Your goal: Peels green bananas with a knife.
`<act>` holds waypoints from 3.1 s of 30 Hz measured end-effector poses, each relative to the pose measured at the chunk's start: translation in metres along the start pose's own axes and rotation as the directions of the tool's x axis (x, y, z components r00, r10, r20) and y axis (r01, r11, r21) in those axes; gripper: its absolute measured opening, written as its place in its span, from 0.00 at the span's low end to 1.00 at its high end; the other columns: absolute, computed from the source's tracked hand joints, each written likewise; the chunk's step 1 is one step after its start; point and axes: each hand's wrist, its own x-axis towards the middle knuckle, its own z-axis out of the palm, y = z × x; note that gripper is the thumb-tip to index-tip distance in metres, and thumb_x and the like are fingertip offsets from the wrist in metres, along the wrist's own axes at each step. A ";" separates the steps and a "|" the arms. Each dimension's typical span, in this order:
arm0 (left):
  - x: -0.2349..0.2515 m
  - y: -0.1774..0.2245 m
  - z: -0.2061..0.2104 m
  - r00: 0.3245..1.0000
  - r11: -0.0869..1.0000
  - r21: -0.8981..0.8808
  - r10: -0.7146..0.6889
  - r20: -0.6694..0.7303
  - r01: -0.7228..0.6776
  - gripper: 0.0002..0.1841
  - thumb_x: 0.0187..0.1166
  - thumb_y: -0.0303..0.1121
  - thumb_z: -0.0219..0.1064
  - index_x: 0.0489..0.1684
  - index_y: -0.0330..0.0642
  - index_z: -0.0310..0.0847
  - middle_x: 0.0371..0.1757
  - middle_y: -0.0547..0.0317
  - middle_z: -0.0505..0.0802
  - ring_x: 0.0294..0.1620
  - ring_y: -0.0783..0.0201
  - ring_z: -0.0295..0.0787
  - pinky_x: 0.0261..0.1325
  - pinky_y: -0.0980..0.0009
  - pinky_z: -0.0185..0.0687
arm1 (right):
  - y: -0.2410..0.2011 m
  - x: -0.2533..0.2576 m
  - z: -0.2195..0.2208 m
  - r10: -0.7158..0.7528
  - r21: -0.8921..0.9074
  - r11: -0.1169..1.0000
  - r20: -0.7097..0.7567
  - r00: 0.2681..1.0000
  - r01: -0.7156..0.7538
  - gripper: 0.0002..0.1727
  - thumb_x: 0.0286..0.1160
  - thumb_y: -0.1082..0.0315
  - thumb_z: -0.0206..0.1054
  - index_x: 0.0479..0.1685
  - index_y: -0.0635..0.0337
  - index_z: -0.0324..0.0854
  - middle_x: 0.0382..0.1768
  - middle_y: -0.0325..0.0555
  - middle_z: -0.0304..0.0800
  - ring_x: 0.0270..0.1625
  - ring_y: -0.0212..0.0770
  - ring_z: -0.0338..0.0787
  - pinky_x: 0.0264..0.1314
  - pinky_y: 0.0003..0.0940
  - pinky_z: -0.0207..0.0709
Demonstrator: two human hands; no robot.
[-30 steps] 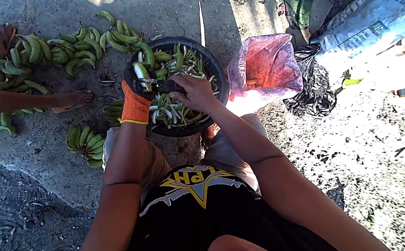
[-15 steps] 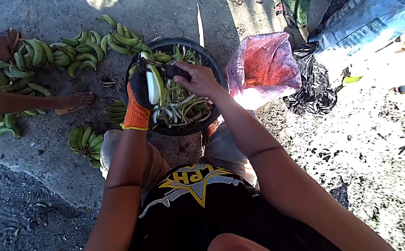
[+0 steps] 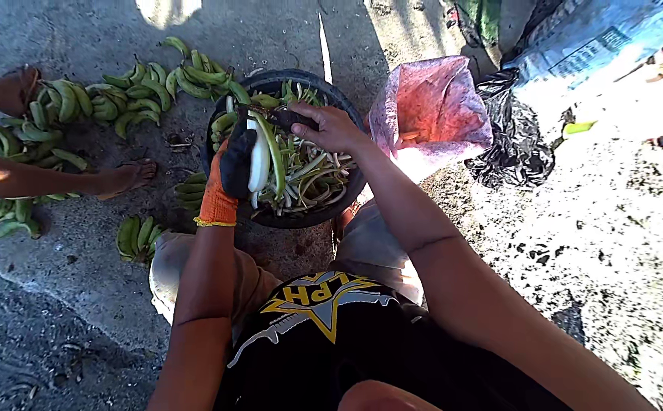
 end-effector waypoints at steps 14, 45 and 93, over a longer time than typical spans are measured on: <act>0.023 0.004 -0.014 0.975 0.975 0.073 -0.201 -0.095 0.208 0.30 0.87 0.41 0.52 0.91 0.54 0.56 0.54 0.53 0.90 0.41 0.61 0.90 0.43 0.64 0.91 | 0.022 0.027 0.012 0.175 -0.006 0.985 -0.064 0.983 -0.175 0.33 0.89 0.39 0.52 0.85 0.45 0.71 0.65 0.59 0.90 0.67 0.65 0.88 0.66 0.76 0.73; 0.025 0.028 -0.021 0.954 0.779 -0.620 -0.249 -0.166 0.096 0.26 0.91 0.51 0.33 0.36 0.46 0.74 0.20 0.62 0.81 0.16 0.69 0.76 0.20 0.75 0.77 | -0.010 -0.015 0.039 -0.365 -0.132 0.931 -0.290 0.885 0.340 0.32 0.85 0.43 0.59 0.70 0.62 0.83 0.59 0.57 0.92 0.61 0.55 0.92 0.61 0.59 0.84; 0.017 0.019 0.034 0.907 0.959 -0.104 0.207 -0.368 -0.262 0.21 0.93 0.43 0.37 0.57 0.50 0.80 0.36 0.64 0.90 0.30 0.72 0.87 0.31 0.73 0.87 | -0.042 -0.019 0.031 -0.150 -0.134 0.984 -0.256 0.955 0.118 0.34 0.85 0.39 0.58 0.80 0.52 0.78 0.56 0.56 0.93 0.56 0.58 0.93 0.52 0.62 0.83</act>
